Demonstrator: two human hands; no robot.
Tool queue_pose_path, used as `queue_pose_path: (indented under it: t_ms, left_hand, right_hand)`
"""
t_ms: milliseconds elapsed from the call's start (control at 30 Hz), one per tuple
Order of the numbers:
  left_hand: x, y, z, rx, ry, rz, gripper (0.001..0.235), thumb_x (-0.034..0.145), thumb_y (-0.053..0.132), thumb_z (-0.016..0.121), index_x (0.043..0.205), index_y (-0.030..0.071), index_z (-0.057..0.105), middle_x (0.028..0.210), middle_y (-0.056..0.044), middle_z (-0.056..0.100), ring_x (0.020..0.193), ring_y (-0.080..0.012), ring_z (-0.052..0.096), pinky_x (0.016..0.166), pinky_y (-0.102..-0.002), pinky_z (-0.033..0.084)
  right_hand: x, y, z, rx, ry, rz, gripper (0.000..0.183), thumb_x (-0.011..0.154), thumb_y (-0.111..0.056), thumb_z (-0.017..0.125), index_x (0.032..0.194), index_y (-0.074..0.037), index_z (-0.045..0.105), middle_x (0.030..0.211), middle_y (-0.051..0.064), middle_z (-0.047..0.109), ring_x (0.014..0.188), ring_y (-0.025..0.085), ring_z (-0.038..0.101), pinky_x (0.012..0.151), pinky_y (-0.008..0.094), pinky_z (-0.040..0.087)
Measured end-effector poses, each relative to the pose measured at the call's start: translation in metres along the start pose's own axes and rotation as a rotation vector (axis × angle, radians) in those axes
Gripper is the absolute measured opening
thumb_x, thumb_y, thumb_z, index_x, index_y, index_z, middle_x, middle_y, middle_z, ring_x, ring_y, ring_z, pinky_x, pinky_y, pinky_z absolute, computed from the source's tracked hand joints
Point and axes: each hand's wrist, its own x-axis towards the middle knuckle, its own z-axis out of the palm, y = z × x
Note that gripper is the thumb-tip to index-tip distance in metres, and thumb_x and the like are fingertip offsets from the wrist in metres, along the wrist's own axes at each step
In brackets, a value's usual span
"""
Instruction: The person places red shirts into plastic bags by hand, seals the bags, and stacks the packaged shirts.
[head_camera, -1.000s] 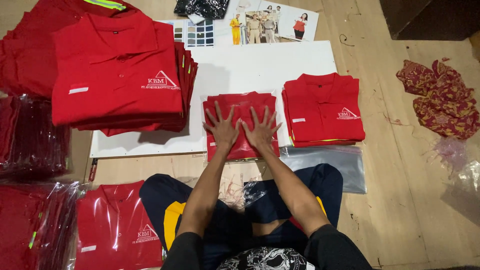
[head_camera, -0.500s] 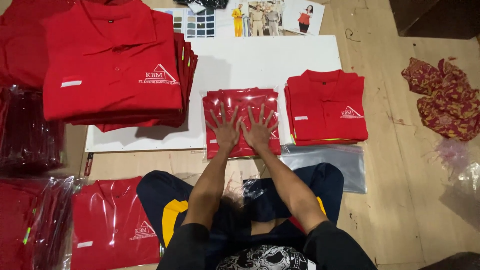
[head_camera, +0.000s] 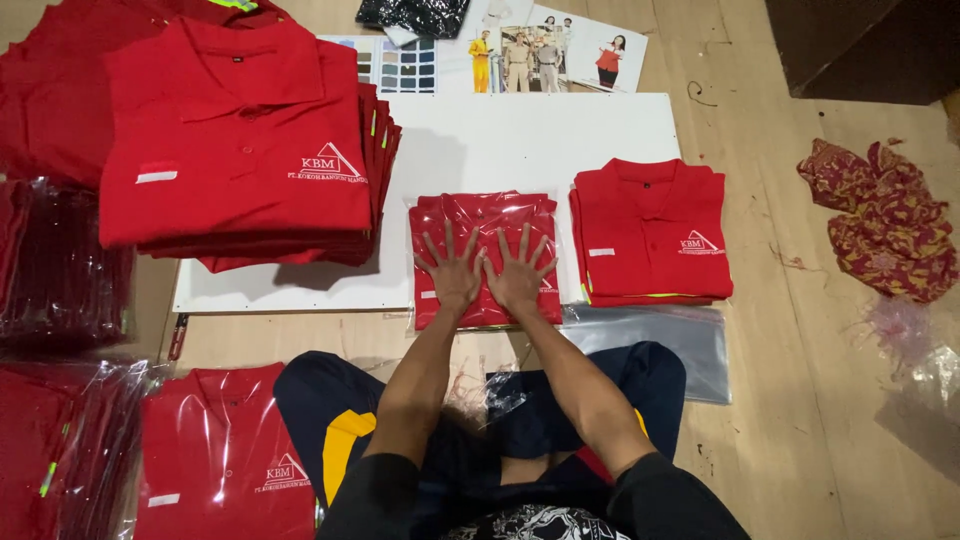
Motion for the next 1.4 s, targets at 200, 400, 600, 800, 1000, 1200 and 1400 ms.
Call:
queue_pose_path:
  t_ms: [200,400,600,800,1000,1200,1400]
  left_hand:
    - [0.001,0.002,-0.006,0.042,-0.041,-0.006,0.051,0.106,0.065,0.018,0.157,0.058,0.015,0.174,-0.004,0.005,0.154,-0.0511,0.000,0.112,-0.081,0.006]
    - [0.004,0.002,-0.016,0.083,-0.132,-0.008,0.051,0.107,0.062,0.014,0.157,0.058,0.011,0.174,-0.003,0.000,0.155,-0.0511,-0.003,0.112,-0.081,0.007]
    - [0.009,-0.007,-0.036,-0.003,-0.216,0.014,0.054,0.105,0.068,0.015,0.157,0.056,0.023,0.173,-0.003,0.011,0.154,-0.0497,0.013,0.110,-0.080,0.020]
    - [-0.006,-0.014,-0.042,-0.007,-0.356,-0.024,0.051,0.106,0.062,0.016,0.157,0.057,0.021,0.173,-0.001,0.011,0.152,-0.0465,0.021,0.101,-0.076,0.040]
    - [-0.037,-0.011,-0.049,0.035,-0.348,-0.096,0.056,0.105,0.065,0.023,0.159,0.051,0.023,0.168,-0.012,0.020,0.145,-0.0520,0.028,0.070,-0.072,0.057]
    - [-0.052,-0.034,-0.061,-0.027,-0.285,-0.083,0.053,0.107,0.059,0.032,0.154,0.039,0.044,0.159,-0.015,0.037,0.127,-0.0509,0.044,0.073,-0.059,0.063]
    - [-0.042,-0.075,-0.044,-0.282,-0.188,-0.177,0.058,0.107,0.028,0.048,0.162,0.021,0.030,0.162,-0.015,0.030,0.144,-0.0423,0.032,0.120,-0.054,0.033]
  right_hand:
    - [-0.002,-0.003,-0.008,0.001,-0.026,0.011,0.067,0.100,-0.063,0.032,0.162,-0.043,0.018,0.174,0.010,-0.004,0.154,0.052,-0.003,0.111,0.082,0.011]
    - [0.001,-0.002,-0.008,0.035,-0.031,-0.002,0.068,0.101,-0.061,0.035,0.163,-0.041,0.017,0.173,0.012,-0.005,0.154,0.052,-0.003,0.111,0.082,0.010]
    - [0.009,0.015,-0.006,0.147,-0.197,-0.006,0.074,0.096,-0.080,0.022,0.161,-0.050,0.005,0.171,0.002,-0.018,0.153,0.048,-0.017,0.111,0.083,0.000]
    - [-0.083,0.012,0.009,0.584,0.639,0.082,0.023,0.089,-0.023,0.065,0.109,-0.013,0.062,0.113,0.013,0.052,0.105,0.040,0.060,0.087,0.052,0.050]
    - [-0.097,0.052,0.160,1.339,-0.014,0.972,0.107,0.074,-0.049,0.085,0.140,0.002,0.018,0.122,0.029,0.047,0.088,0.042,0.070,0.066,0.054,0.065]
    - [-0.140,0.029,0.074,1.515,-0.083,0.847,0.066,0.081,-0.044,0.080,0.118,0.005,0.054,0.093,0.016,0.054,0.069,0.026,0.061,0.046,0.034,0.059]
    - [-0.158,0.002,0.026,1.698,-0.034,0.819,0.065,0.078,-0.040,0.090,0.121,-0.009,0.052,0.115,0.018,0.046,0.103,0.032,0.049,0.075,0.043,0.053]
